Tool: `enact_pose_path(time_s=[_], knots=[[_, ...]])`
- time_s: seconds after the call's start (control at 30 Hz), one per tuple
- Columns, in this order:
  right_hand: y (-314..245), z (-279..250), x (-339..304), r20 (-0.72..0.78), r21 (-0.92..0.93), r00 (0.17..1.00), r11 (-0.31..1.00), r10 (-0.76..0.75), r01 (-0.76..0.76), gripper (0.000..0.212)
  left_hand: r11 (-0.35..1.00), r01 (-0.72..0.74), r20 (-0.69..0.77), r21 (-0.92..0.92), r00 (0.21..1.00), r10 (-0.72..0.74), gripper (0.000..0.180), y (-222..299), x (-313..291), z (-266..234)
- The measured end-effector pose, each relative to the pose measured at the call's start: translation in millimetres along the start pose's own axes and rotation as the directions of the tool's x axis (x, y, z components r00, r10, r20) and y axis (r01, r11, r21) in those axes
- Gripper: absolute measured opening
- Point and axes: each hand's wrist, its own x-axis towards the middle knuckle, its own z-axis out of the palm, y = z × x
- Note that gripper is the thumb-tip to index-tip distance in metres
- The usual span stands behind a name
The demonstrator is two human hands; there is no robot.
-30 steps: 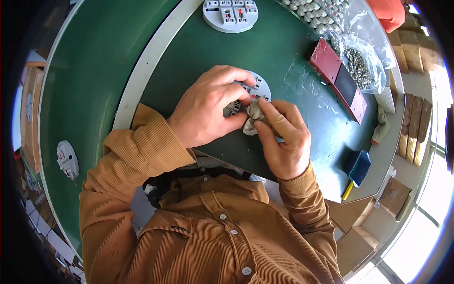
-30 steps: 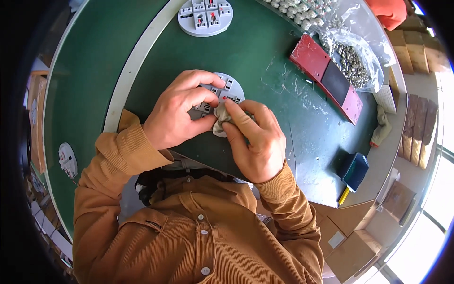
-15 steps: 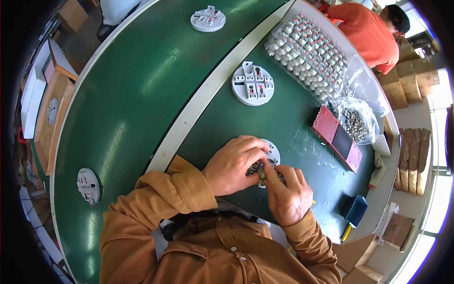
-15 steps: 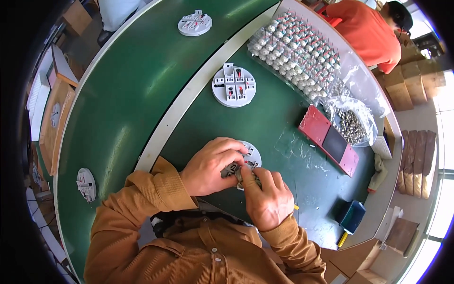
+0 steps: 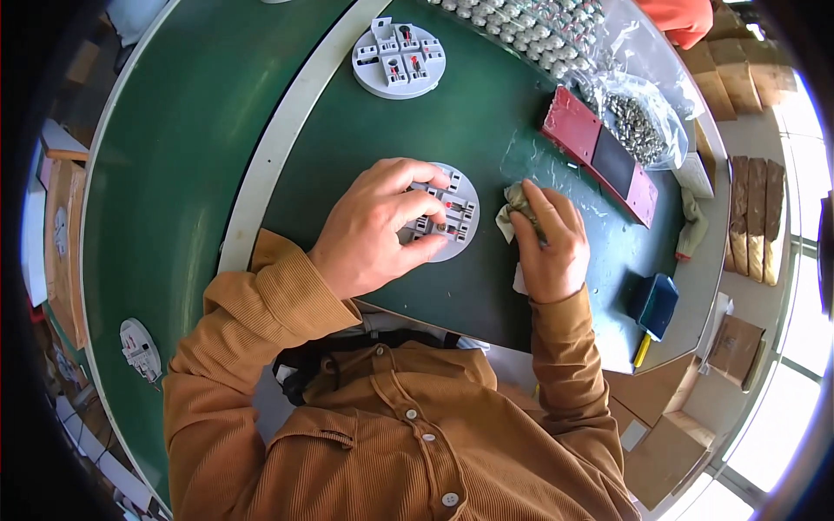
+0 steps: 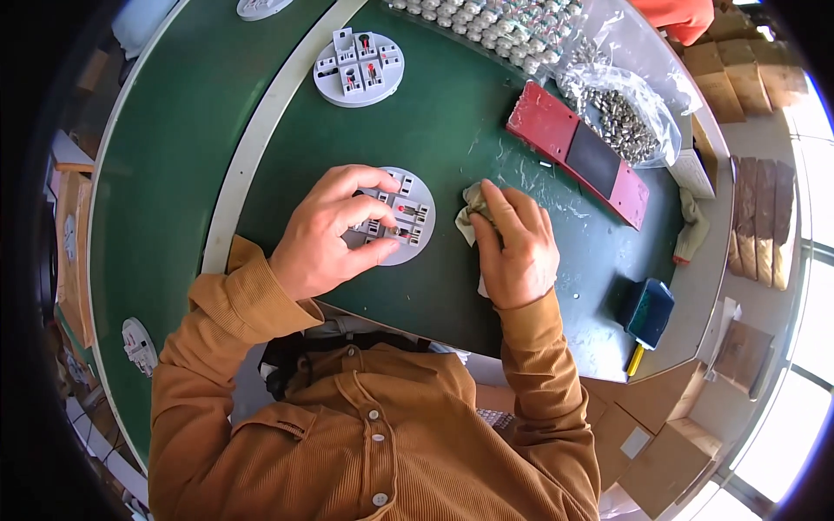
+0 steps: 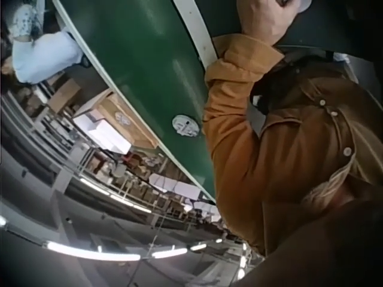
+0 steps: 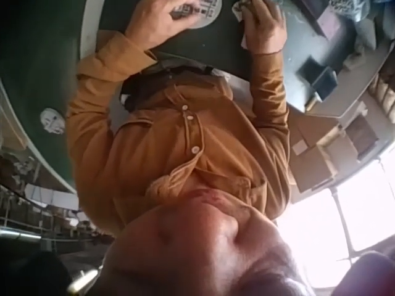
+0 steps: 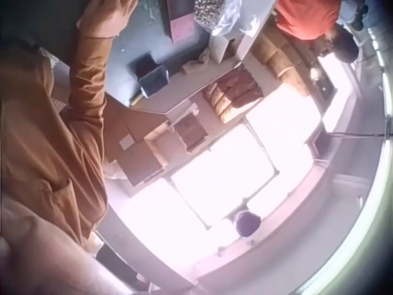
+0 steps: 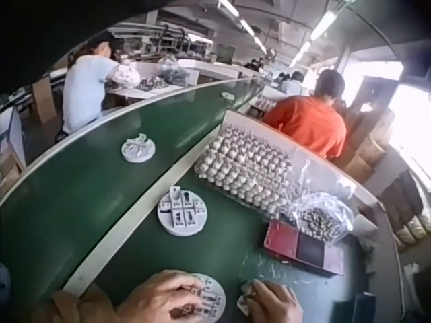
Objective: The person assembles small internal components, contacts, and screws into circular plastic electronic housings by hand at a workstation.
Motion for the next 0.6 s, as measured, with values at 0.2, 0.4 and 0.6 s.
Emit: enact_pose_path(time_s=[0.2,0.4,0.6], knots=[[5,3,1,-0.007,-0.134,0.997,0.988,-0.080,0.078,0.042,0.999,-0.022,-0.047,0.029,0.999,0.024,0.020,6,5,2],[3,4,2,0.032,-0.095,0.997,0.993,-0.065,0.067,0.044,0.994,-0.089,-0.032,0.066,0.995,0.092,0.022,-3,2,3],[-31,-4,-8,0.105,0.063,0.992,0.996,-0.069,0.062,0.046,0.999,-0.034,0.008,0.026,0.999,0.034,0.024,-1,2,1]])
